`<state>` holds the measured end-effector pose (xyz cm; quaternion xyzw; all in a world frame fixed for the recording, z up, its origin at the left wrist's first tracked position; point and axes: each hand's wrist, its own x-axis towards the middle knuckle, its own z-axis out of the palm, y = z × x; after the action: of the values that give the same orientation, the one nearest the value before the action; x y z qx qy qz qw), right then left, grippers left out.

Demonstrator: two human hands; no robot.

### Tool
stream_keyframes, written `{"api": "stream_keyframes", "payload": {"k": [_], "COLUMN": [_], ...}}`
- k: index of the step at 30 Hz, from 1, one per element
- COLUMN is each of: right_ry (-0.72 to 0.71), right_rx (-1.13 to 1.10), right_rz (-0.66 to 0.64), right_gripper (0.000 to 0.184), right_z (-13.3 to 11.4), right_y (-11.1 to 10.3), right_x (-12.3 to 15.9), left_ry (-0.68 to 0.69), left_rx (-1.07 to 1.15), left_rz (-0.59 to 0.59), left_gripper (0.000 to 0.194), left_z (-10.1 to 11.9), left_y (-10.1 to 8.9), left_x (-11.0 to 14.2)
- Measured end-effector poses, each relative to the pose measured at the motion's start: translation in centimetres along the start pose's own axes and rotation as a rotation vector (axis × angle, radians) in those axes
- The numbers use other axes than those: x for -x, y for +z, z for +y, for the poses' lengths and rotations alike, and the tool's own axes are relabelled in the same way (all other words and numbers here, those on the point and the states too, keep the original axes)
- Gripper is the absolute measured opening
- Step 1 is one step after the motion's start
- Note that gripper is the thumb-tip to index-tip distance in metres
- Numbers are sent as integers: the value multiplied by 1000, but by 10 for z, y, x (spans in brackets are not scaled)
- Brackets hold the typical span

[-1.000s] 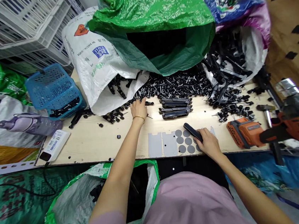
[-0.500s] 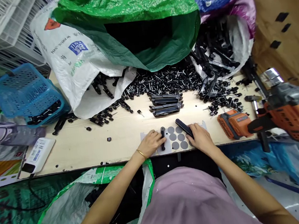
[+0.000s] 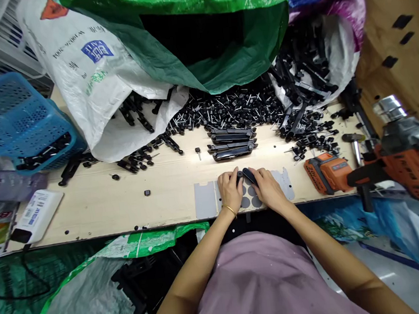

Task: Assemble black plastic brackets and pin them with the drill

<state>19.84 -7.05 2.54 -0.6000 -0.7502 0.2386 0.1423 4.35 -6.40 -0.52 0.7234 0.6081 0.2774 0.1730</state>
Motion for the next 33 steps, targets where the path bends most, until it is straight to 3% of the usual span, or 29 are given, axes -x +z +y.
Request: {"api": "stream_keyframes", "payload": {"k": [4,10,14,19,33], "right_ry": [34,65,76,38,16], "right_rx": [-97,-186,-205,-248,-289], "right_rz": [-9,0,16,-31,3], "right_gripper": [55,57,58,60,63], "right_z": [3,5,6,13,14], "right_y": [-3,-2,-2,-4,-3], "right_x": [0,-1,-1,-3,-2], "left_ry": [51,118,213,149,42], "left_rx": [-19,-119,-149,-130,-117], "left_rz": [-36,-25,-129,-124,-123], "left_gripper": [39,40,43,42,37], "left_z": [0,-2,1,3,11], "left_y": [1,4,4,2,3], "left_x": [-12,-8,-5,-5,-7]}}
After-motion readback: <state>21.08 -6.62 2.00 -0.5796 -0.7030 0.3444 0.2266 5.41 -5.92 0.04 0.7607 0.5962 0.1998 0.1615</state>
